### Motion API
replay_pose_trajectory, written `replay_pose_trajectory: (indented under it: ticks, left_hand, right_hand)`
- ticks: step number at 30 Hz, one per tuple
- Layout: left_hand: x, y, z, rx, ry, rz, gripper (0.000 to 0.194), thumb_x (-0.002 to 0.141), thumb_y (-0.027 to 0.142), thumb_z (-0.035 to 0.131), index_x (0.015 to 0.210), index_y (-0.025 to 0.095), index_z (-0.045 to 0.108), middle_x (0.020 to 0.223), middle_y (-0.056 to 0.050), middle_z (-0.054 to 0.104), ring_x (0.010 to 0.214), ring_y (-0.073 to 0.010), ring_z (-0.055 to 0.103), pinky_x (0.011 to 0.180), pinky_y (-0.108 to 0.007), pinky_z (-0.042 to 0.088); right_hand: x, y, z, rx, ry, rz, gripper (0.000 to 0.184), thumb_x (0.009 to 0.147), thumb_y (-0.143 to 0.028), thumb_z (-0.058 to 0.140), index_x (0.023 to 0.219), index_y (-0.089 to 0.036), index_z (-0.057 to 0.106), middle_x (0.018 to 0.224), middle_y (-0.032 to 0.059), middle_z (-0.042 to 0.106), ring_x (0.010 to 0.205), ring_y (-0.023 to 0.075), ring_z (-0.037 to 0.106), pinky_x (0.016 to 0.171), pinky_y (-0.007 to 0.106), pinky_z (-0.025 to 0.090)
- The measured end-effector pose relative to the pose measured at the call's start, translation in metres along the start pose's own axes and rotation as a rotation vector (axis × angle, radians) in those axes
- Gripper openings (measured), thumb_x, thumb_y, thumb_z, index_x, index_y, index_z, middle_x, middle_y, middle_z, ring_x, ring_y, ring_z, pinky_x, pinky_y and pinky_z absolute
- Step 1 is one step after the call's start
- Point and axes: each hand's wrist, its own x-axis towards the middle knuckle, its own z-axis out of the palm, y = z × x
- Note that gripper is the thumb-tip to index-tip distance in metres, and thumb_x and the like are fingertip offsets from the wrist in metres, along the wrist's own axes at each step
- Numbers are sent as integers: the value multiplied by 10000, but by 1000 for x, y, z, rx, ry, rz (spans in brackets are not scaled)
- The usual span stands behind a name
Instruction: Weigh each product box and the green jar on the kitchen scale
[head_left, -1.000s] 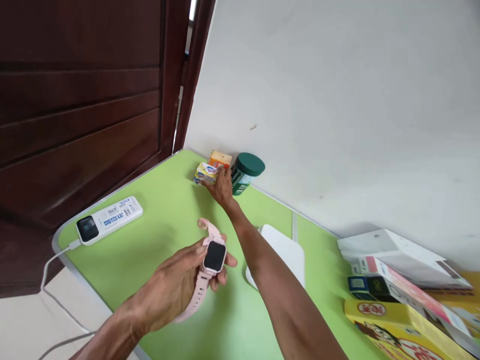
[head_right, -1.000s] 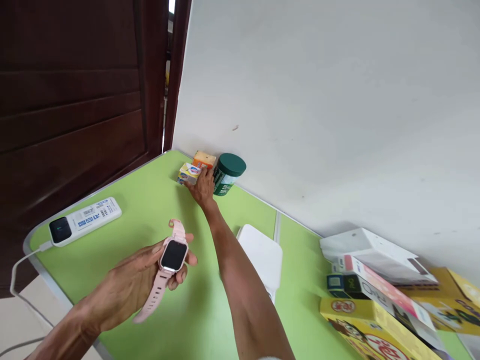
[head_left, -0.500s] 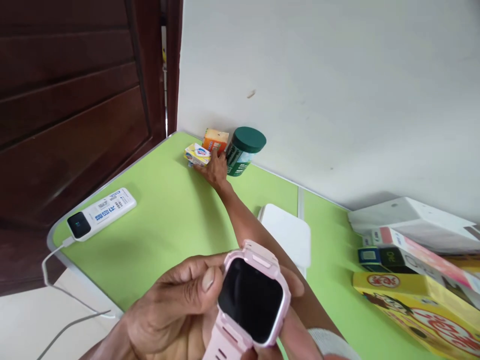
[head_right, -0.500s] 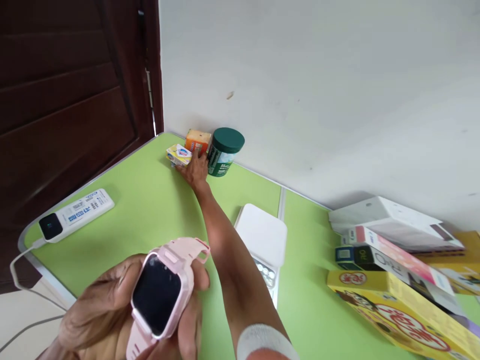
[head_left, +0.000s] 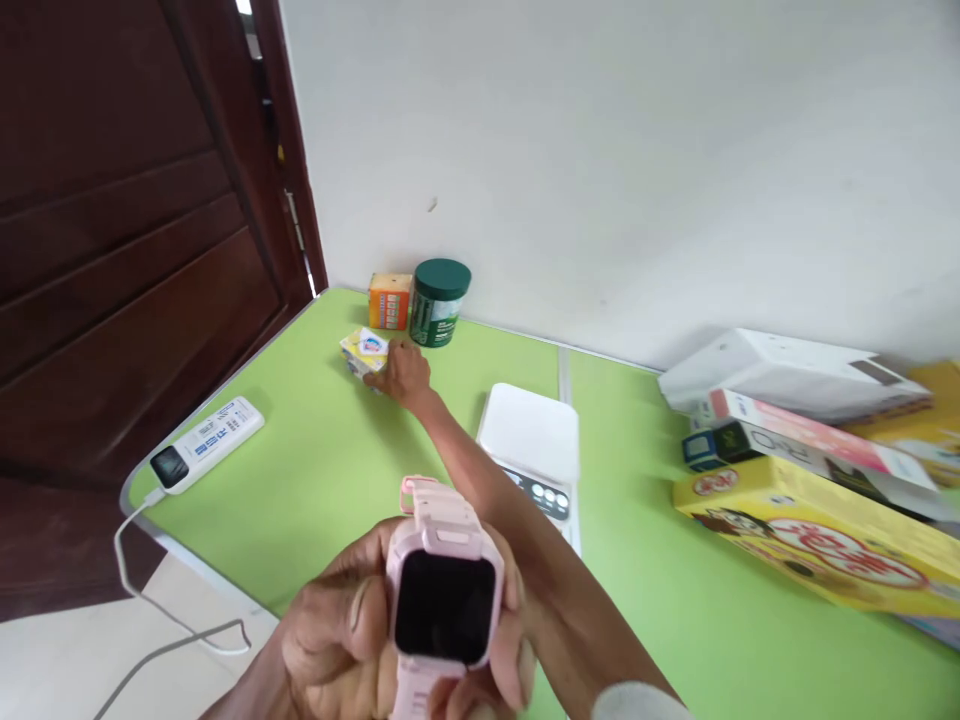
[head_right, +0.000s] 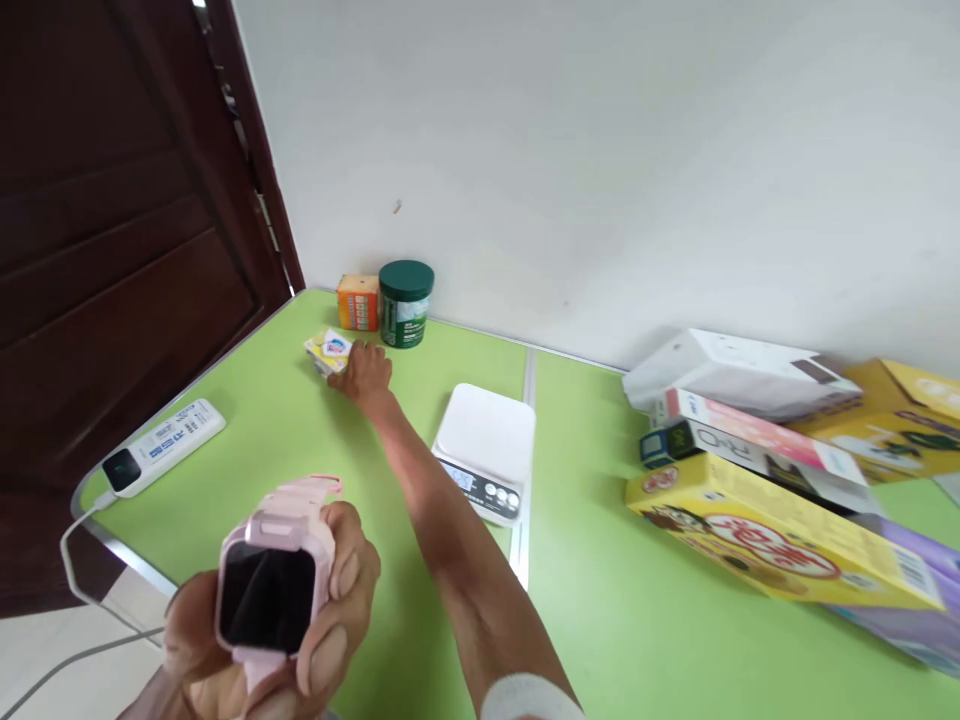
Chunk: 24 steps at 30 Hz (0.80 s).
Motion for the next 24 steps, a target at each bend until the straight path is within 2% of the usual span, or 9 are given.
replay_pose_trajectory:
  ticks: [4,8,11,13,16,19,21,24]
  left_hand:
    - [-18,-10,1,-24,39,-77,492,899,446,840,1240,129,678,1007,-81,673,612,-39,551,536,-122,433]
    - [-38,-21,4,36,132,-73,441,939,438,795,1218,119,675,1007,-78,632,604,-29,466,559,-131,432]
    - [-41,-31,16,81,156,-102,444,936,421,803,1238,116,691,1015,-87,643,628,-41,492,586,-144,448]
    - [-36,-39,27,73,119,-102,446,928,418,813,1230,106,714,1019,-97,661,653,-55,542,604,-151,468]
    - [-24,-52,41,18,34,-110,417,953,422,786,1205,92,747,1040,-122,698,716,-80,634,656,-158,509]
    - [-14,-61,51,-39,-37,-145,451,935,447,808,1208,91,761,1025,-122,728,734,-80,681,701,-149,535]
    - [-9,-66,55,-50,-72,-178,505,894,476,845,1215,95,761,1005,-115,738,733,-85,699,703,-142,547]
    - [-2,-74,58,-46,-111,-222,554,877,521,847,1223,100,752,999,-117,745,728,-101,718,666,-136,551]
  right_hand:
    - [-51,0,2,66,-3,24,596,835,-404,846,1315,-177,575,1382,201,670,1305,341,624,1008,434,578]
    - [-79,1,-1,173,-51,16,577,865,-350,825,1333,-156,548,1315,175,724,1237,310,684,954,383,583]
    - [-96,7,-9,192,-29,-16,562,853,-342,837,1303,-145,563,1283,179,747,1181,310,717,923,370,579]
    - [-109,16,-21,197,9,-16,563,840,-346,849,1286,-145,571,1261,177,757,1138,302,734,894,354,576]
    - [-134,41,-50,204,102,-7,545,846,-351,846,1277,-161,572,1248,160,763,1100,280,741,845,327,565]
    - [-158,77,-82,150,173,27,492,856,-332,834,1248,-171,582,1232,151,769,1078,276,741,827,321,548]
    - [-170,105,-99,90,178,67,476,854,-319,832,1233,-159,594,1224,166,773,1073,291,742,840,331,540]
    - [-182,142,-112,33,140,136,480,846,-309,832,1238,-147,607,1210,180,783,1073,308,748,855,337,535]
